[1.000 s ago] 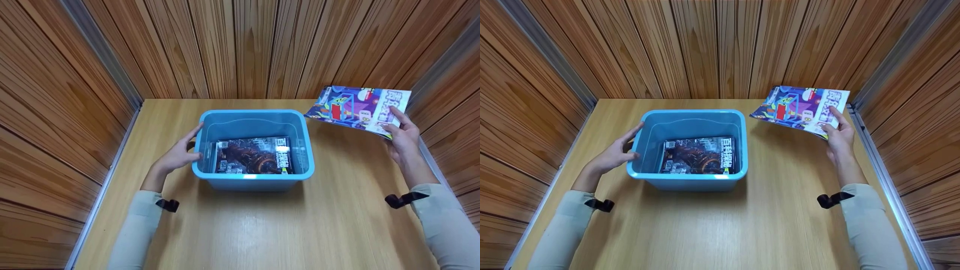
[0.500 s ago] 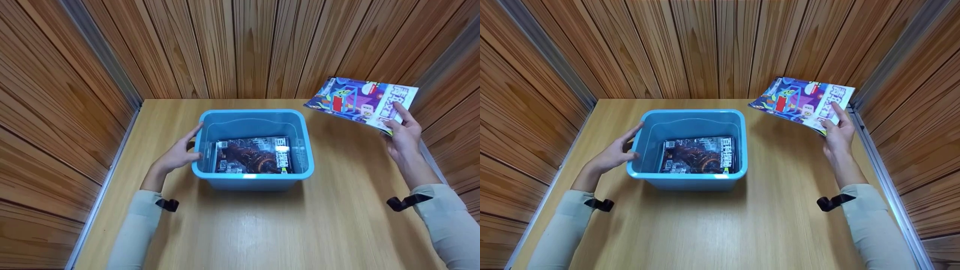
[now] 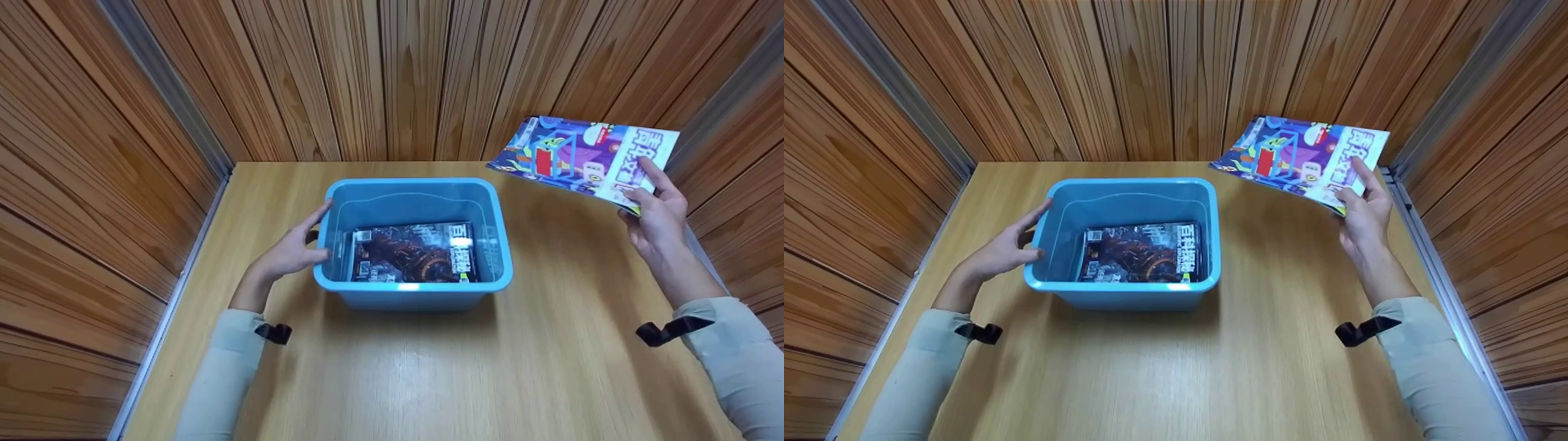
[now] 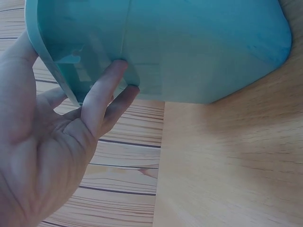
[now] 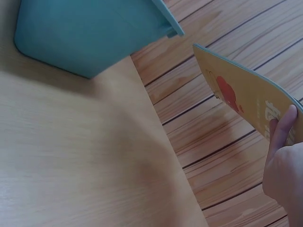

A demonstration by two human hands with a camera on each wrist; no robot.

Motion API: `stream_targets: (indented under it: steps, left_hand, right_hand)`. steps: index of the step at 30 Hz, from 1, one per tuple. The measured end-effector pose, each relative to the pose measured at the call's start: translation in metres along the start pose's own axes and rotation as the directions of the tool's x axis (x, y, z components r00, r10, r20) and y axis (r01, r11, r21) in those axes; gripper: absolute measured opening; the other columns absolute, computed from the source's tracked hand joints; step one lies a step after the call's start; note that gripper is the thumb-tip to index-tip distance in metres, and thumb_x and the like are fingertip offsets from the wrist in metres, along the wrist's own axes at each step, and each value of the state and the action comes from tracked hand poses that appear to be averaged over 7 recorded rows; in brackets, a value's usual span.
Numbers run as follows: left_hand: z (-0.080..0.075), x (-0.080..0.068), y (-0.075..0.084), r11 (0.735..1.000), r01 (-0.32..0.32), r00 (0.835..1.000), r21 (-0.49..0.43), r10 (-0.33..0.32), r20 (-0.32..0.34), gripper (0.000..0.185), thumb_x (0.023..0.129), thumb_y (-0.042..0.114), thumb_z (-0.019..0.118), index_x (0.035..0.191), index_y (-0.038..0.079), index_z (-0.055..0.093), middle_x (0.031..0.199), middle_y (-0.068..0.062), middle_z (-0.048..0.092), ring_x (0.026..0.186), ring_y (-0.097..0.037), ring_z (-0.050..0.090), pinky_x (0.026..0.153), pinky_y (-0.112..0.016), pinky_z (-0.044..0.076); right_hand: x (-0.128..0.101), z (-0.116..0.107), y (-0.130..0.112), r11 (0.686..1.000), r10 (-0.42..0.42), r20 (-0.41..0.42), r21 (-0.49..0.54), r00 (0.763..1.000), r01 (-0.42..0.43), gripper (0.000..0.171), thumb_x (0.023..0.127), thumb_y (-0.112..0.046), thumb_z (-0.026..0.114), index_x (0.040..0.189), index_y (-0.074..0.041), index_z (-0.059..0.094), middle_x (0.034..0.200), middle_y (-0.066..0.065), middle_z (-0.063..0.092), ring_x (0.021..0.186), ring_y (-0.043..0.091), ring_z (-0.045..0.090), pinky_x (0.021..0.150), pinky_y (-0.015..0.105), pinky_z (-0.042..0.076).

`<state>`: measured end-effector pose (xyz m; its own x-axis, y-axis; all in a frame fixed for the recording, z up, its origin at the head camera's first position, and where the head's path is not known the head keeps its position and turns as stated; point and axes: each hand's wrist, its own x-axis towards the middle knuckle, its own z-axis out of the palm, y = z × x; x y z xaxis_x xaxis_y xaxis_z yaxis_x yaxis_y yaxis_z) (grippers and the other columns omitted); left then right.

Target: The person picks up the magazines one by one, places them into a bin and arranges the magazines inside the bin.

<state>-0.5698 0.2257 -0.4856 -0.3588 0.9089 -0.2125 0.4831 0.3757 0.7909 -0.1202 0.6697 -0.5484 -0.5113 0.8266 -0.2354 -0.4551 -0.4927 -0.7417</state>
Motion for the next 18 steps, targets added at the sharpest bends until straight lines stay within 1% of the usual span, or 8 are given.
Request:
stream_targets:
  steps: [3,6,10,14,18]
  left_hand:
    - [-0.004,0.014,0.003,1.000,0.001,1.000,0.020,-0.001,0.025,0.107,0.100,0.021,0.072,0.183,0.035,0.007,0.193,-0.012,0.010,0.171,-0.057,0.028,0.129,-0.079,0.040]
    - [-0.004,0.035,0.004,1.000,-0.006,0.998,0.022,0.005,0.058,0.108,0.099,0.017,0.072,0.183,0.035,0.006,0.193,-0.012,0.009,0.171,-0.057,0.029,0.128,-0.078,0.041]
    - [-0.005,0.062,0.005,1.000,-0.013,0.995,0.019,0.011,0.099,0.109,0.099,0.015,0.072,0.183,0.036,0.006,0.193,-0.011,0.009,0.170,-0.058,0.029,0.126,-0.078,0.043]
    - [-0.006,0.087,0.005,1.000,-0.025,0.991,0.017,0.022,0.130,0.108,0.100,0.016,0.072,0.183,0.037,0.007,0.193,-0.011,0.009,0.170,-0.058,0.029,0.127,-0.079,0.042]
    - [-0.006,0.113,0.005,0.999,-0.043,0.987,0.019,0.039,0.159,0.106,0.100,0.015,0.072,0.183,0.036,0.008,0.192,-0.013,0.011,0.170,-0.058,0.029,0.127,-0.081,0.040]
  right_hand:
    - [0.001,-0.001,0.002,0.999,-0.017,0.012,0.048,1.000,0.016,0.067,0.106,0.009,0.065,0.162,-0.028,0.063,0.147,-0.003,0.059,0.106,0.016,0.074,0.055,0.025,0.046]
    - [0.003,-0.003,0.002,0.994,-0.049,0.026,0.099,0.998,0.046,0.068,0.105,0.015,0.059,0.162,-0.022,0.064,0.140,0.000,0.063,0.100,0.017,0.075,0.051,0.025,0.048]
    - [0.004,-0.005,0.004,0.992,-0.085,0.038,0.101,0.996,0.081,0.068,0.104,0.018,0.058,0.161,-0.019,0.064,0.134,0.002,0.067,0.094,0.017,0.075,0.049,0.024,0.048]
    - [0.004,-0.006,0.007,0.992,-0.101,0.033,0.073,0.994,0.098,0.066,0.105,0.015,0.061,0.161,-0.020,0.064,0.140,0.001,0.063,0.098,0.018,0.076,0.050,0.023,0.048]
    - [0.005,-0.006,0.008,0.993,-0.104,0.036,0.063,0.994,0.101,0.066,0.106,0.013,0.060,0.163,-0.021,0.062,0.149,0.001,0.056,0.104,0.019,0.078,0.052,0.022,0.050]
